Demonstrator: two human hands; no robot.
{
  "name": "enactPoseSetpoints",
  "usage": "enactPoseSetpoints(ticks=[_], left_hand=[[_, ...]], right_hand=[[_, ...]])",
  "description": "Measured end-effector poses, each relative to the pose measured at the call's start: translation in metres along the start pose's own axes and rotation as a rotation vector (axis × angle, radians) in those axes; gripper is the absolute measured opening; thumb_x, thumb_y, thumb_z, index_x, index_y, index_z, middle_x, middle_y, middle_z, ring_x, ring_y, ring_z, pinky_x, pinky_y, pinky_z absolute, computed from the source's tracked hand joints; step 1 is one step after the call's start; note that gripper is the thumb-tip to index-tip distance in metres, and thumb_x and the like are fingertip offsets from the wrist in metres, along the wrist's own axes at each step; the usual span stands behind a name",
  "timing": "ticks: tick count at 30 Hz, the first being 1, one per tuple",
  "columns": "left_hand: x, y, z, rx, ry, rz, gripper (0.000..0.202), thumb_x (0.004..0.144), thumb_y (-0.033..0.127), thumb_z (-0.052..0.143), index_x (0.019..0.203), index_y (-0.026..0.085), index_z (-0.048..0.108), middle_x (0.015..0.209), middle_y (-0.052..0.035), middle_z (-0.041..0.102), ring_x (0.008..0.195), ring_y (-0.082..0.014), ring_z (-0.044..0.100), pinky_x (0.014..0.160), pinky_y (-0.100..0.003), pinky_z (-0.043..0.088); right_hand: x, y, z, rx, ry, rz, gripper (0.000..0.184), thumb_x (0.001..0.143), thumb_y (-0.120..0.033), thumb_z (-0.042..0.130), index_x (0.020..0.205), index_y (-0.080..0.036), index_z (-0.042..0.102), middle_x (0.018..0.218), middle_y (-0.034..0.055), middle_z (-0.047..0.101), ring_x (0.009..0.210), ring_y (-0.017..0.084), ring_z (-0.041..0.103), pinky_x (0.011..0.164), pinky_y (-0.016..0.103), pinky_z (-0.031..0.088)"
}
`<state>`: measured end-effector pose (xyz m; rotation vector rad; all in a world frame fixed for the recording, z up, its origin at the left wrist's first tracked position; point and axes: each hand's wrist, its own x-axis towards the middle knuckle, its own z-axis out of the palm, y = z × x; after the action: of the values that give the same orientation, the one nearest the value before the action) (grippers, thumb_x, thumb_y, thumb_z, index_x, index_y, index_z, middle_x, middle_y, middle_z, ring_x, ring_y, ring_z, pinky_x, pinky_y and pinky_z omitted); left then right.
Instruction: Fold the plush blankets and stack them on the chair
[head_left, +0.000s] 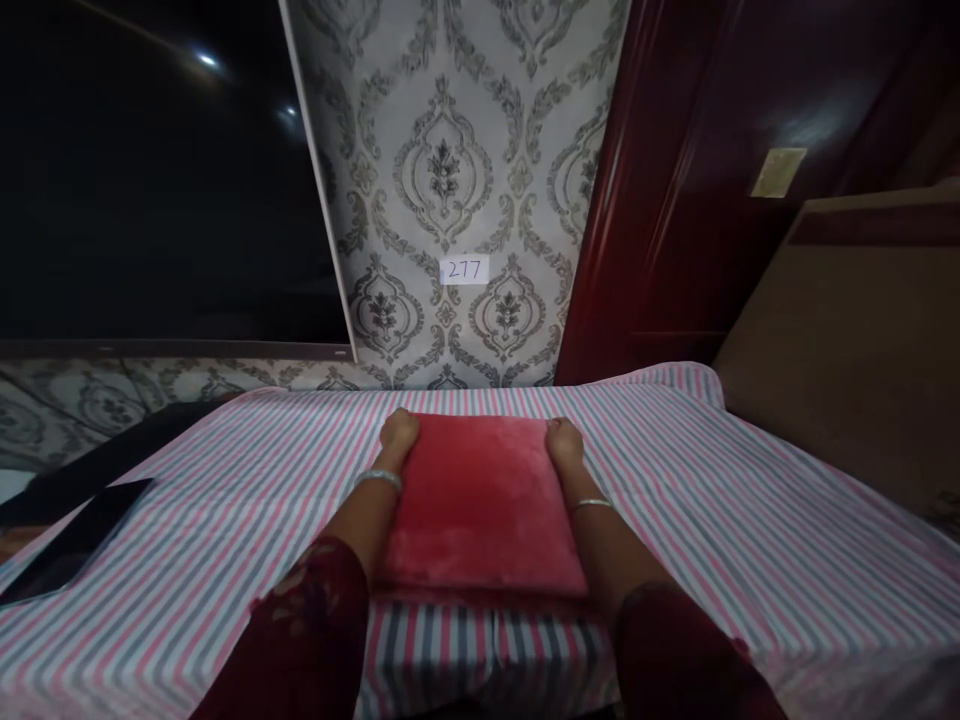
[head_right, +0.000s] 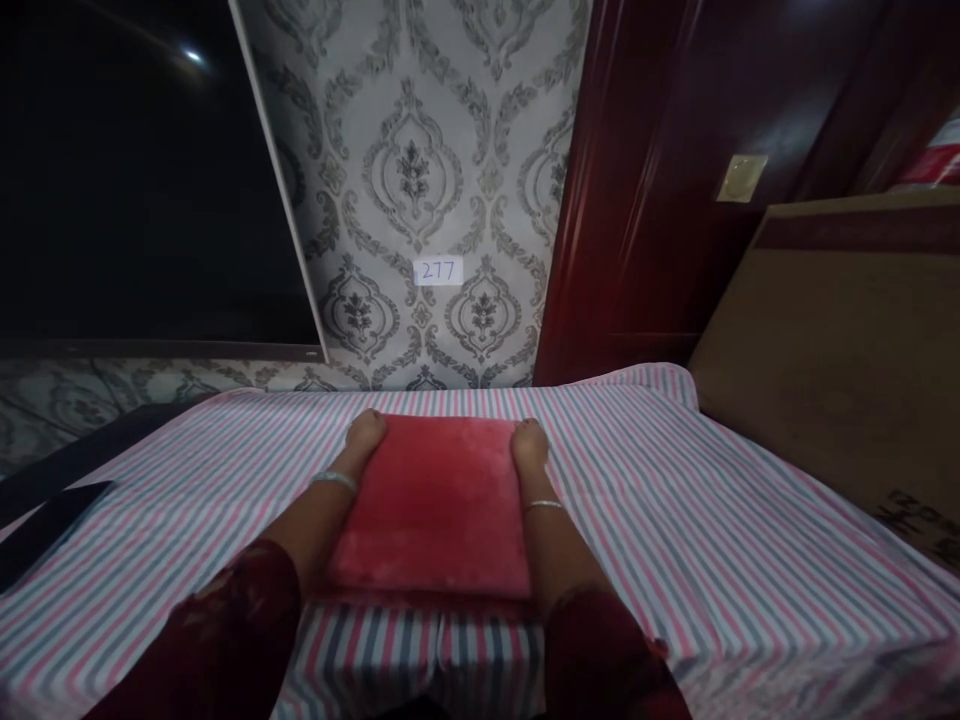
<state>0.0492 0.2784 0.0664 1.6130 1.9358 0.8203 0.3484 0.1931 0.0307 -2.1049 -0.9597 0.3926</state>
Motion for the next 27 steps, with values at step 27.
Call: enactPoseSetpoints(ticks=[27], left_hand=[[0.006,-0.025,0.012,-0.080,0.188,0.075,0.025,0.091,0.021,0.047,0.106,0.020,0.066,0.104,-0.0129,0.073,0.105,-0.0287,0.066,0.088,-0.035,0.046]], right_hand=[[-0.003,0.026,0.013,0.033,0.160,-0.055,0.038,0.096,-0.025,0.040,0.118,-0.014,0.069,0.111,0.0155,0.073,0.110,0.027,0.063,0.094,0.031,0.044]])
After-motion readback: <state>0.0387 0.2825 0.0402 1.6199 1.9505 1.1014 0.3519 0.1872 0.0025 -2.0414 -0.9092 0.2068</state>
